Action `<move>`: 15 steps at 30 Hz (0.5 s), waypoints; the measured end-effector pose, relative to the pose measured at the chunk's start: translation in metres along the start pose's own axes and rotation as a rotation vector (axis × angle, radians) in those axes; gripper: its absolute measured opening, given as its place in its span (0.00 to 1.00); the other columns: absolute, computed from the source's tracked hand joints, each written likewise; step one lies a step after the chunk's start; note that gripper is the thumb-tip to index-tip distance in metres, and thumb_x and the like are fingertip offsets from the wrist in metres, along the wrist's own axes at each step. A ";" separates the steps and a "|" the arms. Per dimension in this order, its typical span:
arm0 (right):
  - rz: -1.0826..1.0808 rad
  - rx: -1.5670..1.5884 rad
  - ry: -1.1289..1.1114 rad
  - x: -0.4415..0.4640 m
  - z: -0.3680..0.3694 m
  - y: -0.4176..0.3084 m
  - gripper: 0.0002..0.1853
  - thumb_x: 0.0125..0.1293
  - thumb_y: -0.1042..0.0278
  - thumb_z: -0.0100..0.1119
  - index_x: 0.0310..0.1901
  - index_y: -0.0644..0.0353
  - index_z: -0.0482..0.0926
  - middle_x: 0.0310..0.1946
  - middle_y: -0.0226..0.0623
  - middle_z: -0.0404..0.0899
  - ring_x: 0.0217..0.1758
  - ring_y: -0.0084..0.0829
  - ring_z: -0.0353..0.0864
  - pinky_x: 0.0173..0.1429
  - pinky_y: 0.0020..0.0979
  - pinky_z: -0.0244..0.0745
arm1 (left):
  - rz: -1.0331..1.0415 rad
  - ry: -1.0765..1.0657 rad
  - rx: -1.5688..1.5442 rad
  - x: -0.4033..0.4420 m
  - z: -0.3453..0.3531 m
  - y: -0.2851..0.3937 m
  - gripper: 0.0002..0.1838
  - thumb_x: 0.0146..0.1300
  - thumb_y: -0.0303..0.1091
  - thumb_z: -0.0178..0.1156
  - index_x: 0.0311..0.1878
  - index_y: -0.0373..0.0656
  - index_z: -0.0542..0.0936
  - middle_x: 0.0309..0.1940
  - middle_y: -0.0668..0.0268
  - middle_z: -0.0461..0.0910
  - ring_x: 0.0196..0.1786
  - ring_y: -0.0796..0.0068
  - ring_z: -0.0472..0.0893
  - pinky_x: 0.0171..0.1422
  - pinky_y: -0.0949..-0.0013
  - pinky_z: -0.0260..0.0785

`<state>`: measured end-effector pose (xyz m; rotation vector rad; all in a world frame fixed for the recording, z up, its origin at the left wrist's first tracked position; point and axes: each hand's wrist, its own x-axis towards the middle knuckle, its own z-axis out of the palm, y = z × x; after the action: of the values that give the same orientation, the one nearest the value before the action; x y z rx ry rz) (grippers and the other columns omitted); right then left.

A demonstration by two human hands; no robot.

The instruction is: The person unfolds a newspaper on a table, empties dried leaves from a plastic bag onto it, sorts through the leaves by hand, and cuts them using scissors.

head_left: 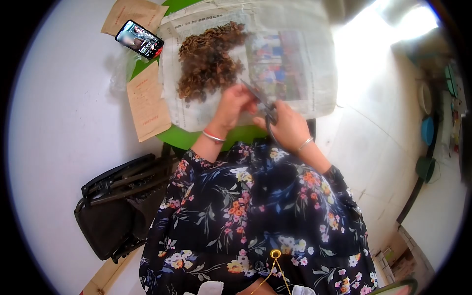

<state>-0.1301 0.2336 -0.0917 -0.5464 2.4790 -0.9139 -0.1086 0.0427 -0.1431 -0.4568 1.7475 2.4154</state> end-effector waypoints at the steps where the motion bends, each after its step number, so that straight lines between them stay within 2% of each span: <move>1: -0.009 0.008 -0.009 -0.001 -0.002 -0.001 0.31 0.60 0.39 0.64 0.46 0.63 0.74 0.34 0.51 0.82 0.41 0.53 0.82 0.45 0.45 0.75 | -0.006 -0.010 -0.011 0.000 -0.001 -0.001 0.10 0.67 0.31 0.59 0.47 0.38 0.81 0.35 0.63 0.84 0.27 0.79 0.79 0.35 0.76 0.74; 9: -0.003 0.007 -0.063 0.001 -0.007 0.000 0.29 0.62 0.39 0.62 0.45 0.62 0.75 0.32 0.50 0.82 0.39 0.51 0.82 0.43 0.44 0.75 | -0.026 -0.008 -0.003 -0.002 0.000 0.002 0.11 0.67 0.33 0.59 0.48 0.37 0.82 0.35 0.63 0.85 0.27 0.80 0.78 0.34 0.77 0.73; 15: -0.045 -0.020 0.033 0.002 0.007 0.013 0.24 0.65 0.45 0.60 0.41 0.63 0.76 0.31 0.51 0.82 0.37 0.52 0.82 0.43 0.44 0.75 | -0.061 0.004 0.021 0.000 0.000 0.004 0.10 0.66 0.30 0.60 0.47 0.36 0.82 0.35 0.61 0.85 0.26 0.79 0.79 0.32 0.76 0.74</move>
<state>-0.1309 0.2382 -0.1062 -0.6009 2.5167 -0.9234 -0.1099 0.0417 -0.1398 -0.5058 1.7324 2.3542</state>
